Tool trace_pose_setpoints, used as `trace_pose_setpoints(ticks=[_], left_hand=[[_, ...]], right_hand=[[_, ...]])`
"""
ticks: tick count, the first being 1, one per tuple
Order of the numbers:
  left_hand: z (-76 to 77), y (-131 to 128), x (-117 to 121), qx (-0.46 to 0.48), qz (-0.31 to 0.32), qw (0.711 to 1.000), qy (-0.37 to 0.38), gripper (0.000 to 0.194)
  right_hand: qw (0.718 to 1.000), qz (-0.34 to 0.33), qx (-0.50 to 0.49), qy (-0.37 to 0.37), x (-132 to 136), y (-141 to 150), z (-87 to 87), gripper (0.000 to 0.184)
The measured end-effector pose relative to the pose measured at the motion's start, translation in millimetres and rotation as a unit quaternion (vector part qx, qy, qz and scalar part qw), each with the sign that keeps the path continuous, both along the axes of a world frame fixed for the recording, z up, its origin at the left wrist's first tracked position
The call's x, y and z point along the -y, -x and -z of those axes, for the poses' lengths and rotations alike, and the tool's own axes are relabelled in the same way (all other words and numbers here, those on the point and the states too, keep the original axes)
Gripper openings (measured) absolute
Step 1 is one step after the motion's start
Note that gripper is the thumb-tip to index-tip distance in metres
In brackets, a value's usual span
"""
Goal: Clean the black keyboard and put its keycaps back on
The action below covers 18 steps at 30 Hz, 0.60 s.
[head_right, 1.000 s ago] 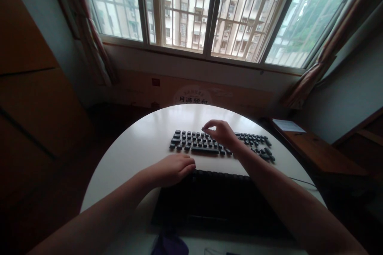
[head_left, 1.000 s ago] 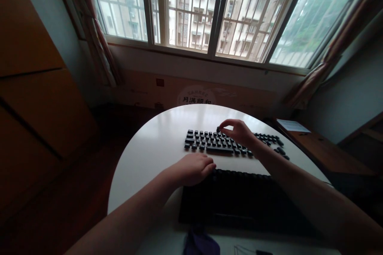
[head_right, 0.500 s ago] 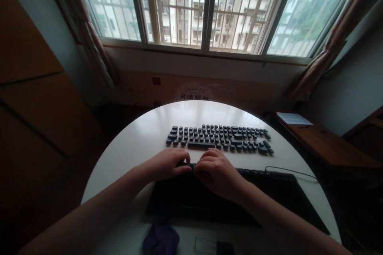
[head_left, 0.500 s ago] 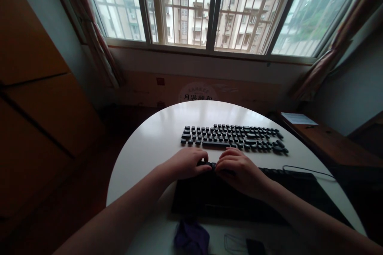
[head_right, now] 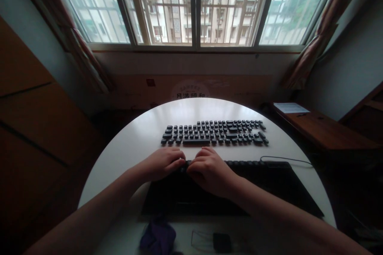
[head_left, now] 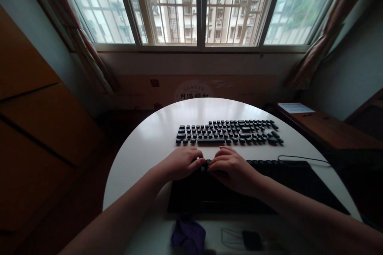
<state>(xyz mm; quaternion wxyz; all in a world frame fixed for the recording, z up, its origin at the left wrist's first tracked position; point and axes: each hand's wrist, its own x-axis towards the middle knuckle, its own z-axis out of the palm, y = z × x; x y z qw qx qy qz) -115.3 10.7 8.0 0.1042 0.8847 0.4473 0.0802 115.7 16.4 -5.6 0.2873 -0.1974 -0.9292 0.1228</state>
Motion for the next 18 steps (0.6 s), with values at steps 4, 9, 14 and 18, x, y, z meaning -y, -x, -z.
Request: trace_pose_setpoints(ticks=[4, 9, 14, 18], left_hand=[[1.0, 2.0, -1.0, 0.009, 0.004, 1.0, 0.006, 0.037], [1.5, 2.1, -1.2, 0.015, 0.006, 1.0, 0.009, 0.037], [0.1, 0.9, 0.5, 0.004, -0.003, 1.0, 0.005, 0.033], [-3.2, -1.9, 3.4, -0.016, -0.008, 1.0, -0.007, 0.031]], right_hand=[[1.0, 0.004, -0.006, 0.007, -0.2, 0.2, 2.1, 0.013], [1.0, 0.01, 0.01, -0.001, 1.9, 0.9, 1.6, 0.013], [0.998, 0.05, 0.044, -0.015, 8.5, -1.7, -8.8, 0.013], [0.987, 0.077, 0.133, 0.053, 8.3, -7.2, -17.7, 0.017]])
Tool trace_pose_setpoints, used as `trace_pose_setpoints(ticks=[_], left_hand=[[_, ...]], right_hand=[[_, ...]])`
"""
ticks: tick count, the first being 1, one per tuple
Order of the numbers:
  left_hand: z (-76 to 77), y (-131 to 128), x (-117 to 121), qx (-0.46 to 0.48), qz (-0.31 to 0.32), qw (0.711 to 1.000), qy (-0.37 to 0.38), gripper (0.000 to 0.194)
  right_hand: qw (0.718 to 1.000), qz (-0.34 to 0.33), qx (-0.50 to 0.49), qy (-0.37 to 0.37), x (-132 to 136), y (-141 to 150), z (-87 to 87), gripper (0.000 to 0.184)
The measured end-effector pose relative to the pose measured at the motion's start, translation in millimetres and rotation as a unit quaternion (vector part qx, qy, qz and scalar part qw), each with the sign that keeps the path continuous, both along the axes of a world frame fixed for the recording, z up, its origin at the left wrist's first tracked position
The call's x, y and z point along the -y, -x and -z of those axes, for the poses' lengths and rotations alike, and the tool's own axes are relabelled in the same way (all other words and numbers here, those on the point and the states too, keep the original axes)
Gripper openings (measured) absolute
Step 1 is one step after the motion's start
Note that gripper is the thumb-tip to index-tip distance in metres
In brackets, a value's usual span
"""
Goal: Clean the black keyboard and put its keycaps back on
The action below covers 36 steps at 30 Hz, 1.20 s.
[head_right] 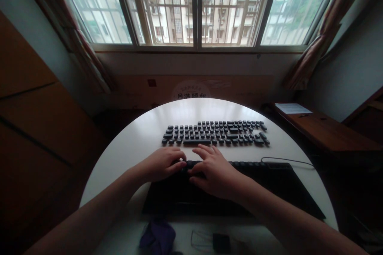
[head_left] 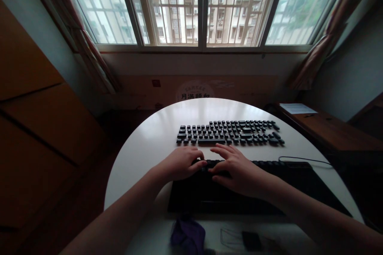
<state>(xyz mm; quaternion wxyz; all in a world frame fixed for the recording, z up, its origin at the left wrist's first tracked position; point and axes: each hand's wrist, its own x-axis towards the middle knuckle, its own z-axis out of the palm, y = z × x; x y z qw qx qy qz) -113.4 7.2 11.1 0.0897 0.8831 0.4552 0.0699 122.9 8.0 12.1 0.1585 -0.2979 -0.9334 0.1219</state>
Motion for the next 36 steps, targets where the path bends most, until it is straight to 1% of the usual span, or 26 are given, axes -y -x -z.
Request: trace_pose_setpoints(ticks=[2, 4, 7, 9, 11, 14, 17, 20, 23, 26, 28, 30, 32, 36], left_hand=[[-1.5, -2.4, 1.7, -0.006, -0.001, 1.0, -0.007, 0.03], [-2.3, -5.7, 3.7, -0.011, -0.008, 1.0, -0.015, 0.03], [-1.6, -12.5, 7.1, -0.013, -0.023, 0.999, -0.028, 0.031], [0.3, -17.1, 8.7, 0.002, -0.034, 0.999, -0.038, 0.028], [2.8, -20.4, 9.0, 0.026, -0.046, 0.998, -0.03, 0.027], [6.0, -22.0, 7.3, 0.055, -0.061, 0.997, 0.008, 0.03], [6.1, -21.5, 5.4, 0.049, -0.061, 0.997, 0.021, 0.029], [3.7, -21.4, 5.5, 0.034, -0.061, 0.997, 0.028, 0.029], [2.4, -21.1, 6.2, 0.028, -0.059, 0.997, 0.032, 0.03], [3.9, -19.9, 6.1, 0.023, -0.059, 0.998, 0.029, 0.033], [5.7, -18.9, 5.8, 0.025, -0.056, 0.998, 0.026, 0.033], [7.3, -18.0, 5.6, 0.029, -0.051, 0.998, 0.017, 0.033], [8.1, -17.3, 5.8, 0.03, -0.051, 0.998, 0.014, 0.033], [6.9, -16.4, 7.1, 0.043, -0.051, 0.998, 0.016, 0.032]], right_hand=[[0.999, 0.003, 0.029, 0.025, -1.8, -3.4, -0.6, 0.02], [0.999, -0.006, 0.031, 0.023, -3.7, -7.1, 1.6, 0.023], [0.999, -0.04, 0.008, -0.014, -7.2, -12.7, 6.4, 0.029], [0.997, -0.049, -0.032, -0.046, -10.5, -15.7, 8.1, 0.029], [0.992, -0.041, -0.092, -0.076, -14.3, -17.8, 8.2, 0.026], [0.979, -0.027, -0.167, -0.113, -19.1, -20.0, 6.5, 0.023], [0.968, -0.003, -0.204, -0.149, -23.4, -22.1, 1.8, 0.018], [0.963, 0.027, -0.214, -0.163, -34.3, -22.9, -7.8, 0.016], [0.971, 0.056, -0.159, -0.17, -60.2, -18.4, -20.2, 0.016], [0.98, 0.096, -0.066, -0.163, -101.4, -5.2, -29.4, 0.015], [0.982, 0.135, -0.004, -0.134, -131.5, 7.5, -31.4, 0.015], [0.98, 0.165, 0.04, -0.105, -158.3, 21.0, -29.8, 0.016], [0.979, 0.174, 0.064, -0.086, -178.9, 33.1, -25.4, 0.019], [0.976, 0.185, 0.099, -0.052, -202.8, 49.8, -13.3, 0.02]])
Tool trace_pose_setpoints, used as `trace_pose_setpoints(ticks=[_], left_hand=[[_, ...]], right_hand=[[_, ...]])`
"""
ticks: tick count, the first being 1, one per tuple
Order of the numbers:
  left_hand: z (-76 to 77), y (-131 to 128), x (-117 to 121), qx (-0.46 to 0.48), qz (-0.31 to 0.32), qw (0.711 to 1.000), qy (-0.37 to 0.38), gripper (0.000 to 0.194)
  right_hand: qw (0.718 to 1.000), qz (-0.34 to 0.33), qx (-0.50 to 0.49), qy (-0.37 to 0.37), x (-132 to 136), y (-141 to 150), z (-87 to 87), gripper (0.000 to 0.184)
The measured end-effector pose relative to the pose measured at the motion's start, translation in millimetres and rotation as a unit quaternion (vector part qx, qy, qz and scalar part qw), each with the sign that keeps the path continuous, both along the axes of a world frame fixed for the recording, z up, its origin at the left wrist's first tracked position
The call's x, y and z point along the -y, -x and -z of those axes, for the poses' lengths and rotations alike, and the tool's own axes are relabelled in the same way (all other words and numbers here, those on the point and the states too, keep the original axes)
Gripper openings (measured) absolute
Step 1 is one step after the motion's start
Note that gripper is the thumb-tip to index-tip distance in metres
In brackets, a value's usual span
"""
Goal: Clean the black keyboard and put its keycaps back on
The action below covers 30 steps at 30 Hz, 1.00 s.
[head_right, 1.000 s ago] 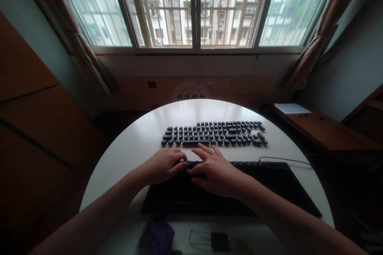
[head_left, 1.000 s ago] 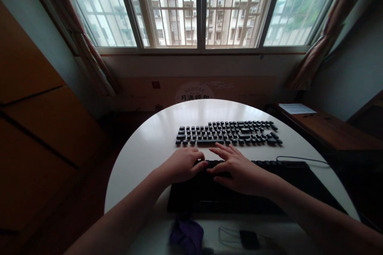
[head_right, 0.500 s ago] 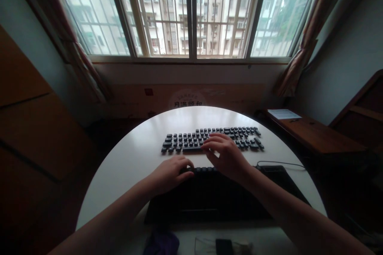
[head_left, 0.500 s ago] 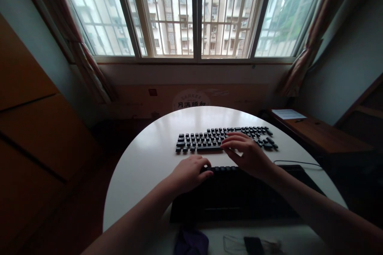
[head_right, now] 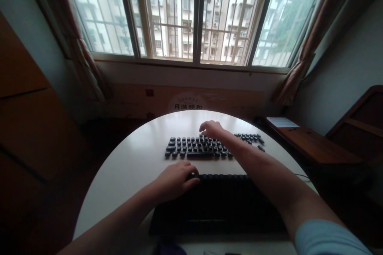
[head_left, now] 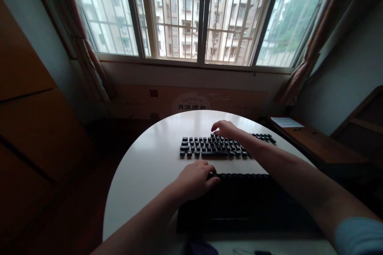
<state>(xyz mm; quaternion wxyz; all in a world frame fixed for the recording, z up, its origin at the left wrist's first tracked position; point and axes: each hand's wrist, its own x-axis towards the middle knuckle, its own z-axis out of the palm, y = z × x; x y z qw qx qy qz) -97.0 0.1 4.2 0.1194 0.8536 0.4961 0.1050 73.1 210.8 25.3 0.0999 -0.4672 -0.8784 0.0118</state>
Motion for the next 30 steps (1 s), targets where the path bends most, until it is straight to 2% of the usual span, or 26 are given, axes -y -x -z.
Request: trace_pose_setpoints(ticks=[9, 14, 17, 21, 25, 27, 30], left_hand=[[-2.3, 1.1, 1.6, -0.001, 0.006, 1.0, 0.003, 0.036], [-2.0, 3.3, 0.5, 0.0, 0.026, 1.0, 0.002, 0.037], [-2.2, 5.4, -0.3, 0.005, 0.042, 0.999, 0.006, 0.035], [-1.2, 6.3, -0.8, 0.007, 0.043, 0.999, 0.002, 0.033], [-1.1, 4.7, -1.2, -0.001, 0.032, 0.999, 0.005, 0.032], [-1.6, 3.6, -2.1, -0.005, 0.028, 1.0, 0.007, 0.031], [-1.7, 1.5, -3.9, -0.013, 0.016, 1.0, 0.019, 0.031]], right_hand=[[0.999, 0.008, 0.019, 0.039, -21.3, 14.1, 18.3, 0.02], [1.0, 0.008, -0.018, 0.02, -14.6, 18.1, 22.0, 0.018], [0.998, 0.006, -0.057, -0.006, -2.4, 19.8, 16.7, 0.016], [0.992, -0.014, -0.117, -0.038, 31.3, 10.3, -1.4, 0.015], [0.969, -0.076, -0.223, -0.073, 90.5, -22.4, -14.8, 0.008], [0.954, -0.102, -0.273, -0.068, 123.9, -42.0, -12.6, 0.007], [0.947, -0.127, -0.295, -0.023, 165.4, -62.7, 0.7, 0.01]])
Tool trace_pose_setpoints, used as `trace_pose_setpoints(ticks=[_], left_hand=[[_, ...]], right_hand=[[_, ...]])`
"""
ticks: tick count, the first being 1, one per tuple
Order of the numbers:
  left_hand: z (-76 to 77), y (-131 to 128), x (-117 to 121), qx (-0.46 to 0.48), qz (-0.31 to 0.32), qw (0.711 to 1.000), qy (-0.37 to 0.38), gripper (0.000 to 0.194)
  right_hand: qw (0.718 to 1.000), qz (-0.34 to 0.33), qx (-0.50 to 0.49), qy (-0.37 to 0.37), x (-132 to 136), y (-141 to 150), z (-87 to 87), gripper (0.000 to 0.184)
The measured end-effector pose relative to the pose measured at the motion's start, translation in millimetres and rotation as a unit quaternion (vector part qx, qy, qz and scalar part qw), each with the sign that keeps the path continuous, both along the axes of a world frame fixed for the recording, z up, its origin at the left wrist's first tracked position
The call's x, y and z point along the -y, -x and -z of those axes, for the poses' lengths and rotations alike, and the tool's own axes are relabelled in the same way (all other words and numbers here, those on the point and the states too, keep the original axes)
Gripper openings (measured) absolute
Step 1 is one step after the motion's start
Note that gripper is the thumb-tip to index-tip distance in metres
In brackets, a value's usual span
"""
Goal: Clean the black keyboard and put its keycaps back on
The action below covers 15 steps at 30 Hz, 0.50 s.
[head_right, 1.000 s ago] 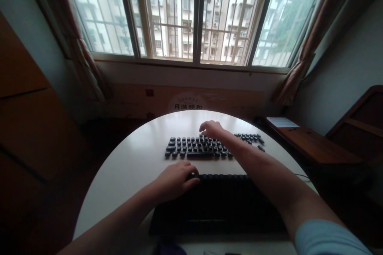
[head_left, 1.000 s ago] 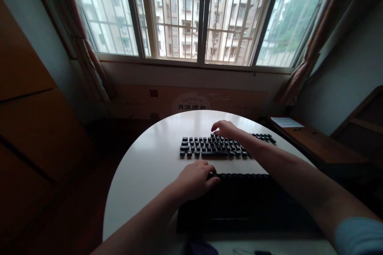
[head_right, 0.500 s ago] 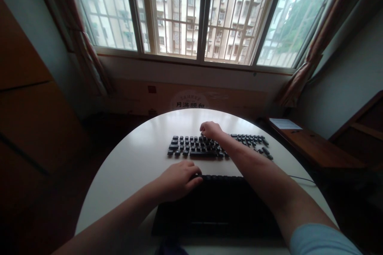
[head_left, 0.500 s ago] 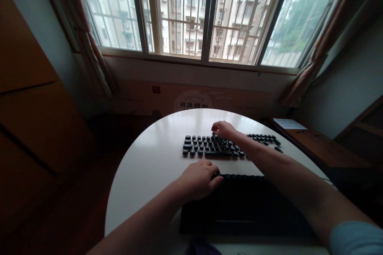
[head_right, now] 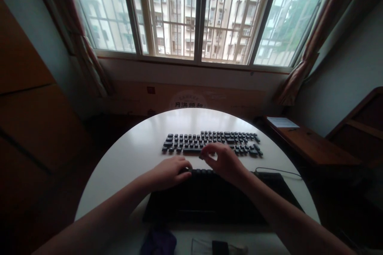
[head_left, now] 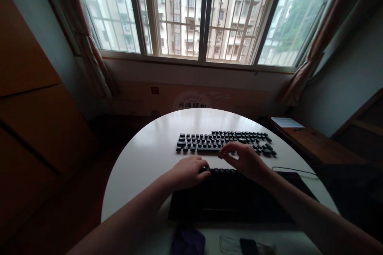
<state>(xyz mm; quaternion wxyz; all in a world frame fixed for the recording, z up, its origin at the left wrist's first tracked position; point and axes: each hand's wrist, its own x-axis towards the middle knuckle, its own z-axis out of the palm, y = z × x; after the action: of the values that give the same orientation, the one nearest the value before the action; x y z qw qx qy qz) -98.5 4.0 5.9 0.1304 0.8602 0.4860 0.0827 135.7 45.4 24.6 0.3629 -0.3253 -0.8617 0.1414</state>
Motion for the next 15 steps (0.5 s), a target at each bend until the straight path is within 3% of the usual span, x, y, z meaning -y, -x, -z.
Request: trace_pose_setpoints(ticks=[3, 7, 15], left_hand=[[-0.3, -2.5, -0.2, -0.009, -0.003, 1.0, 0.01, 0.031], [-7.2, -4.9, 0.2, -0.018, 0.0, 1.0, 0.02, 0.031], [-32.8, -12.5, -29.8, -0.055, 0.021, 0.981, 0.185, 0.038]], right_hand=[[0.999, -0.026, 0.004, 0.031, 23.0, -5.1, 16.1, 0.014], [0.999, -0.035, 0.021, 0.03, 31.8, 0.5, 29.2, 0.017], [0.998, -0.034, 0.048, -0.014, 34.7, 1.1, 32.5, 0.022]])
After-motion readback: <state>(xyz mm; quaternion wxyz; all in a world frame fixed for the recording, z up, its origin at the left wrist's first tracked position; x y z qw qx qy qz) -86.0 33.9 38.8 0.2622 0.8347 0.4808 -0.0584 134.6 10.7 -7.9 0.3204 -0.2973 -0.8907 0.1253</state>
